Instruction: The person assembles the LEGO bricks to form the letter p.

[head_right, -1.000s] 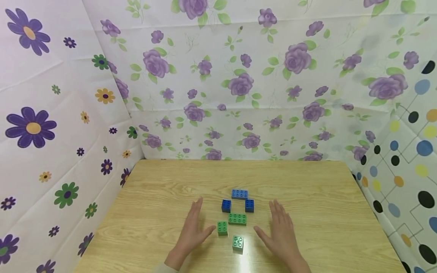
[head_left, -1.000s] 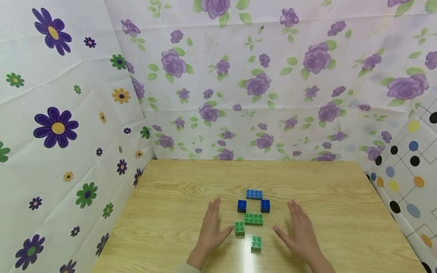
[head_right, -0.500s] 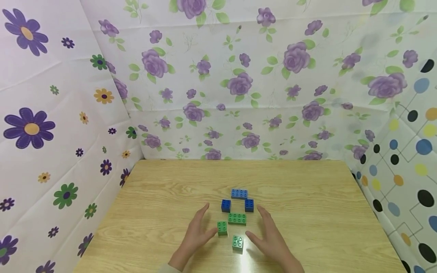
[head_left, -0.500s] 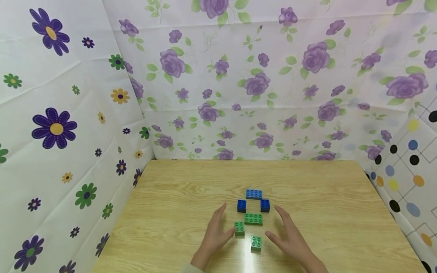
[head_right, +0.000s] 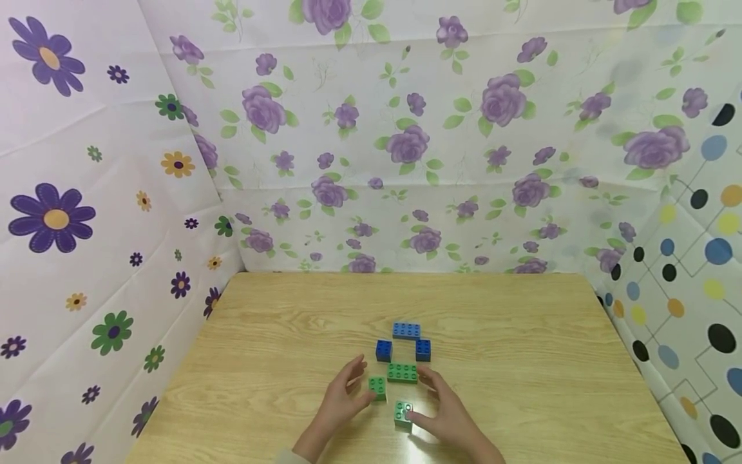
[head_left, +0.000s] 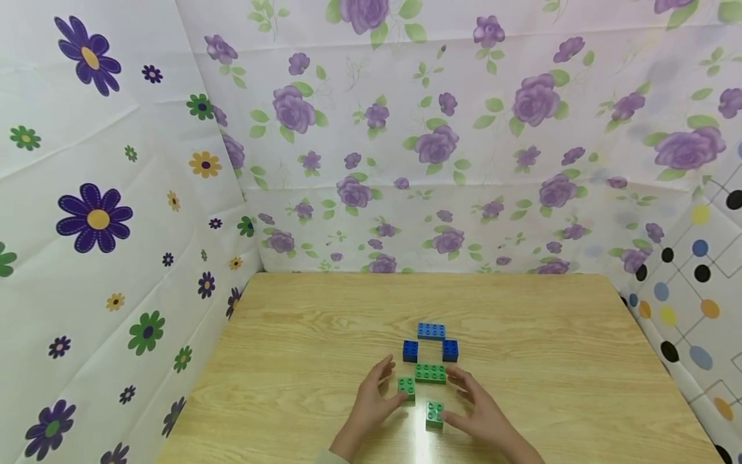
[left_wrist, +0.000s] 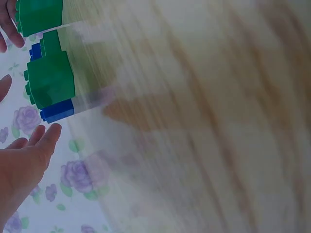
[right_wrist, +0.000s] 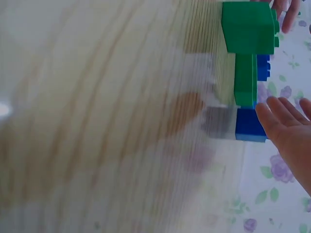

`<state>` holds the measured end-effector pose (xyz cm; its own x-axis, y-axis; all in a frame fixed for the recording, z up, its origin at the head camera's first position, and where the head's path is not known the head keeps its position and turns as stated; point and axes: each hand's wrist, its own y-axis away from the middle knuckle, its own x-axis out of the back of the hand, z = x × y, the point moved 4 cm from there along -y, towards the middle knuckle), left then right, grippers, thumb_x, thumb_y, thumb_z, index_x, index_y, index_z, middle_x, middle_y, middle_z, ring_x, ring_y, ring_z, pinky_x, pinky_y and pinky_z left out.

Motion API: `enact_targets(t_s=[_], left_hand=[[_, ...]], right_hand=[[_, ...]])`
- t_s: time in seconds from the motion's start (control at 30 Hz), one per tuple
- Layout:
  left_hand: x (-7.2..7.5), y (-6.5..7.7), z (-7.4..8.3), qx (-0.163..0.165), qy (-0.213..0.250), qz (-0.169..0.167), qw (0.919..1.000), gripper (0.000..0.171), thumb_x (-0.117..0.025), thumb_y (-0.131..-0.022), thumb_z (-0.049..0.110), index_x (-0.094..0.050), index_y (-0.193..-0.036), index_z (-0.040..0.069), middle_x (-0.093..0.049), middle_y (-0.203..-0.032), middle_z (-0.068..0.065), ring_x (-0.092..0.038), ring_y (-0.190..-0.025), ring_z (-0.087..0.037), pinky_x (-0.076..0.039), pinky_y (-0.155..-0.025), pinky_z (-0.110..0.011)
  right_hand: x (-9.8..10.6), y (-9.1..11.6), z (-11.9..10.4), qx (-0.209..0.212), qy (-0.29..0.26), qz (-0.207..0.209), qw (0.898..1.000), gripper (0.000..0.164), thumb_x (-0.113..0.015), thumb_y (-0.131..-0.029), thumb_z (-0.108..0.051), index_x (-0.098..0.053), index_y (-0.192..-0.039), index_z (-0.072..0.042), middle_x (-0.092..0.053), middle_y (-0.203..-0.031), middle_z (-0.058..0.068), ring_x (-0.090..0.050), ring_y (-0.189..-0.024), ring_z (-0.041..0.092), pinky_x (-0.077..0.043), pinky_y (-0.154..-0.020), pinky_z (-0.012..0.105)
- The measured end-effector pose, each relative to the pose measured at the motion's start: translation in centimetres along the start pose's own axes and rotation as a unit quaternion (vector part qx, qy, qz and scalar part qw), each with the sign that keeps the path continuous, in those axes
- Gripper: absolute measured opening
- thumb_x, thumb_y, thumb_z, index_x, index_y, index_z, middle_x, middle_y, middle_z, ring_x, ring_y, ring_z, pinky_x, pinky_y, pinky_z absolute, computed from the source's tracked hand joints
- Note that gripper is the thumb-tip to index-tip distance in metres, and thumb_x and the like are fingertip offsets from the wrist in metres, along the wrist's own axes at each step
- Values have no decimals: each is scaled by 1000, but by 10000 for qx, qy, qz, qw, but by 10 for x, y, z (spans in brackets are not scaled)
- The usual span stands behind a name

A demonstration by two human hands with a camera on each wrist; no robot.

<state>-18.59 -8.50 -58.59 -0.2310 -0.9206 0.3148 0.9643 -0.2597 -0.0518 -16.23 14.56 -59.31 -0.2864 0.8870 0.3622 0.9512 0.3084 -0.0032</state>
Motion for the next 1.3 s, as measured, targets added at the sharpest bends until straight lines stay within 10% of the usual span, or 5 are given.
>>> enact_targets(t_s=[0.5, 1.3], left_hand=[[-10, 1, -7, 473, 220, 84, 9986, 58, -74, -83, 2, -48, -134, -3, -56, -124, -19, -56, -113, -32, -52, -96, -33], [-11, -1, -12, 852, 99, 69, 9963, 40, -73, -81, -3, -58, -118, 0, -58, -116, -10, -57, -109, -28, -53, -95, -33]], right_hand=[[-14, 2, 7, -112, -480, -982, 9939, 76, -76, -85, -24, -33, -145, -5, -46, -139, 22, -47, -125, 41, -47, -101, 47], [-13, 2, 12, -386, -571, -1071, 9919, 46, -74, -86, -20, -55, -126, -6, -58, -124, 6, -55, -115, 27, -53, -93, 32]])
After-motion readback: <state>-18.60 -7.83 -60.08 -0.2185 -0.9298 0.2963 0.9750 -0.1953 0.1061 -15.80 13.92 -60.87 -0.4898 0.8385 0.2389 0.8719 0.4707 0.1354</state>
